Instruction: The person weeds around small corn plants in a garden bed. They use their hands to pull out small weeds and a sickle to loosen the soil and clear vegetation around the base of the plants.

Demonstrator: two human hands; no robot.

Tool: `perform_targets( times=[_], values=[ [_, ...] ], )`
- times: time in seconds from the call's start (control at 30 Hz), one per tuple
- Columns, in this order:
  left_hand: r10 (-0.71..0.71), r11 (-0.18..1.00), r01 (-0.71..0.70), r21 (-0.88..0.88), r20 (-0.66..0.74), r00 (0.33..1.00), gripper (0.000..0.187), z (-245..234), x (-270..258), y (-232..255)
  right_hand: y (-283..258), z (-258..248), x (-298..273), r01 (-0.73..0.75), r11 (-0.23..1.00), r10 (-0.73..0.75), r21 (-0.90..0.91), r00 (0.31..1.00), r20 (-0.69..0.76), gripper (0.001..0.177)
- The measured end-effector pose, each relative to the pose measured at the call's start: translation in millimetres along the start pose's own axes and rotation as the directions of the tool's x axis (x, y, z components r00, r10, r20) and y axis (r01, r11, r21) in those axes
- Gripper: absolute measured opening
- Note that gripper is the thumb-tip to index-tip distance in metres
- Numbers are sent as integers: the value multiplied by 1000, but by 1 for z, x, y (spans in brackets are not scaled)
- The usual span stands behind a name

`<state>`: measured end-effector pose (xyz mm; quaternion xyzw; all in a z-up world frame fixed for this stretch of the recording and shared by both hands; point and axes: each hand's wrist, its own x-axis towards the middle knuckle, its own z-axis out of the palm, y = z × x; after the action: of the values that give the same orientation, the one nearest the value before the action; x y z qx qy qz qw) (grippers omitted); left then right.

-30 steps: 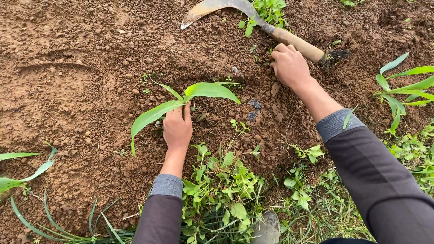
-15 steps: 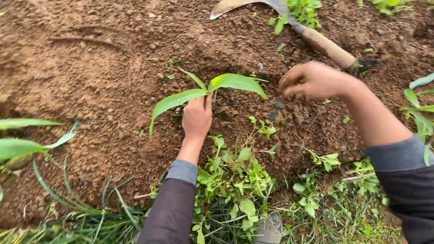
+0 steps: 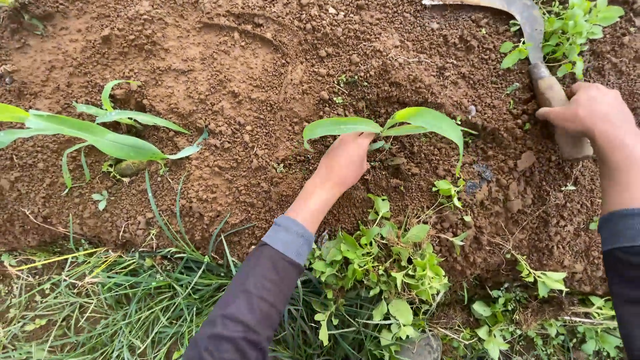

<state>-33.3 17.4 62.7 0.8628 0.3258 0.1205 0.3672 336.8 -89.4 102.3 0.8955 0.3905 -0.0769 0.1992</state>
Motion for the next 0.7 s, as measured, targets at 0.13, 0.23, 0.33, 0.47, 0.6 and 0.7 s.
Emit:
perform_targets(
  times=[0.13, 0.23, 0.33, 0.47, 0.6, 0.7],
  values=[
    [138, 843, -41, 536, -142, 980, 27, -3, -3, -10, -20, -27, -37, -64, 856, 14, 513, 995, 102, 46],
    [-13, 795, 10, 607, 0, 1000, 37, -1, -6, -19, -43, -55, -79, -165, 789, 16, 591, 969, 248, 42],
    [93, 772, -48, 634, -39, 995, 1, 4, -10, -24, -59, -68, -104, -216, 749, 6, 627, 947, 320, 42],
    [196, 858, -126, 497, -90, 976, 27, -6, -17, -28, -50, -46, -93, -231, 631, -23, 741, 949, 315, 31],
    [7, 983, -1, 184, -31, 1000, 17, -23, -21, -28, -43, -42, -101, -239, 528, -35, 814, 952, 303, 20],
    [-30, 953, 20, 302, 28, 999, 36, -21, -22, -23, -47, -45, -122, -237, 524, 0, 818, 961, 278, 28]
  ],
)
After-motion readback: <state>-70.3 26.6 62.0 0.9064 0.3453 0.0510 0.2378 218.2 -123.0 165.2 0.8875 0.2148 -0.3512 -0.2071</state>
